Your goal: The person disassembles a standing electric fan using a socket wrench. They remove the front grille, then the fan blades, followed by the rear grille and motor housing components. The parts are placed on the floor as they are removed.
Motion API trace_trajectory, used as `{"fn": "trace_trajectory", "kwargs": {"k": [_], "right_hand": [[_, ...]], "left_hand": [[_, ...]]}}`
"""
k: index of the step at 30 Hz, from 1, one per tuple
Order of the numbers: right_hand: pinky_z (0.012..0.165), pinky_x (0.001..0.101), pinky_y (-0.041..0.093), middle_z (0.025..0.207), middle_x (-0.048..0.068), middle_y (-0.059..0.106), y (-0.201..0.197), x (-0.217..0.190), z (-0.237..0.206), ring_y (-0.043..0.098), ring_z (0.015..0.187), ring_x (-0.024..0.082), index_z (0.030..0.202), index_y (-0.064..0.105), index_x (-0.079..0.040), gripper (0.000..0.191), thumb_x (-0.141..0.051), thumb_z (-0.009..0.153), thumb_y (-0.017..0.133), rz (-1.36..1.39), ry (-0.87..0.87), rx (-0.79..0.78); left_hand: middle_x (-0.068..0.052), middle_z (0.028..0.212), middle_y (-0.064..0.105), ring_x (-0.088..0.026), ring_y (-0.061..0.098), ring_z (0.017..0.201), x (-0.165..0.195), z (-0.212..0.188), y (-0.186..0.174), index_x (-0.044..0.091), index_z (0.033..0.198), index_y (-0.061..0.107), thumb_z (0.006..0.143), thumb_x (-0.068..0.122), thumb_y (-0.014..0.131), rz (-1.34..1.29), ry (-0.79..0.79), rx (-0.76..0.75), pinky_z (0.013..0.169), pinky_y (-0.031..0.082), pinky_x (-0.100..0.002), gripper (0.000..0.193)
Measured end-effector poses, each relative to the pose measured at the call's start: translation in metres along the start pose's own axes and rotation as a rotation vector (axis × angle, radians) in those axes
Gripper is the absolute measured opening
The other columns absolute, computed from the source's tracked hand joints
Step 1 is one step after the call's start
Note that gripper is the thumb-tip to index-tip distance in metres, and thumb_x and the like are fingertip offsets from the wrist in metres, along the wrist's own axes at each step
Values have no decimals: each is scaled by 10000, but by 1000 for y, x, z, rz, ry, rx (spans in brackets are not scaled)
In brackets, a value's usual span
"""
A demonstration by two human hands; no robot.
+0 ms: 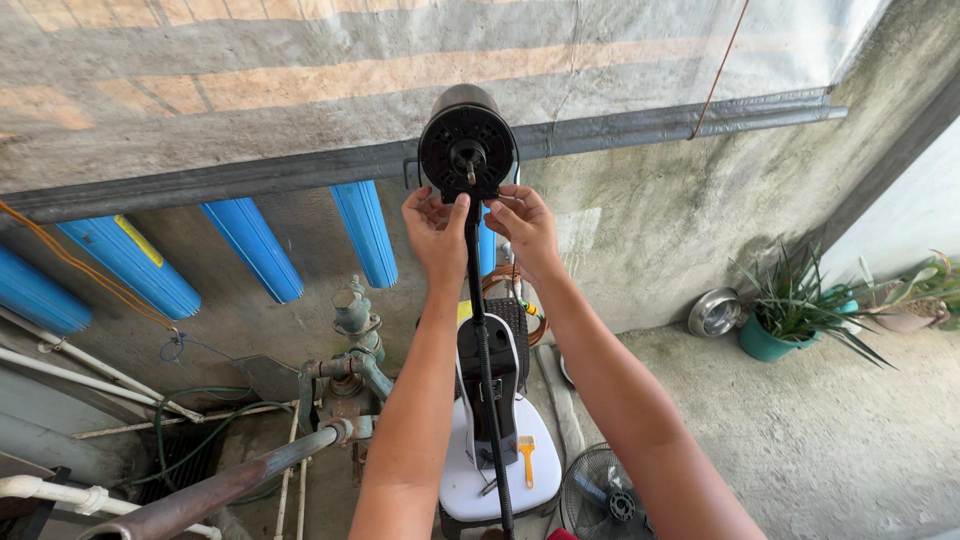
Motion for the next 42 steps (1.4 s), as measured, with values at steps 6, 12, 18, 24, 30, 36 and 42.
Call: {"fn": "trace_trajectory", "kwargs": {"k": [6, 12, 18, 24, 30, 36, 42], "right_hand": [[759, 288, 589, 925, 52, 700, -48, 6, -30, 677, 810, 120, 1185, 651, -12, 230, -101, 985, 718, -114, -40, -25], [724, 273, 594, 891, 7, 693, -119, 38, -102, 656, 770, 81, 1089, 689, -40, 156, -147, 978, 709, -232, 121, 183], [665, 260, 537, 878, 8, 690, -172, 78, -189, 630, 743, 85, 1062, 697, -41, 155, -173, 985, 720, -348, 385, 273], [654, 260, 554, 868, -5, 695, -231, 149, -273, 654, 736, 95, 1062, 697, -48, 181, -188, 949, 719, -519, 654, 289], [670, 309, 535, 825, 61, 725, -267, 230, -375, 655, 718, 149, 1036, 767, -56, 165, -181, 933, 740, -815, 809, 116], [839, 405, 581, 1004, 104, 775, -237, 302, -440, 740, 905, 285, 1064, 765, -147, 249, -245, 836, 780, -1279, 682, -345], [791, 474, 568, 1313, 192, 584, -191, 399, -447, 695, 916, 361, 1300, 651, -198, 469, -135, 836, 665, -1505, 500, -718]], "left_hand": [[20, 895, 569, -53, 521, 797, -17, -49, -35, 32, 1224, 567, 947, 139, 802, 53, -29, -83, 700, 437, -203, 379], [50, 853, 649, -15, 570, 768, -41, -135, -76, 25, 1019, 657, 976, 128, 763, 28, -299, -307, 692, 468, -182, 154], [53, 862, 653, -5, 555, 762, -55, -197, -118, 26, 1010, 697, 991, 152, 742, 161, -402, -370, 692, 477, -182, 135], [42, 901, 664, -26, 587, 814, -82, -268, -200, 37, 1039, 669, 1034, 190, 686, 238, -424, -191, 748, 496, -197, 154], [8, 866, 663, -56, 574, 786, -115, -373, -282, 29, 1006, 663, 1030, 225, 687, 486, -584, -100, 726, 493, -233, 199], [-30, 916, 726, -102, 659, 814, -142, -434, -338, 38, 1024, 690, 981, 228, 702, 701, -649, -182, 741, 538, -266, 194], [-48, 932, 746, -118, 687, 833, -170, -447, -382, 43, 1079, 691, 958, 181, 704, 729, -677, -220, 769, 554, -278, 183]]}}
Point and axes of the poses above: each hand's wrist, its own z-axis towards the middle knuckle, its own y-axis out of the palm, x = y × z, the point moved 1 cm from there along z, towards the middle knuckle
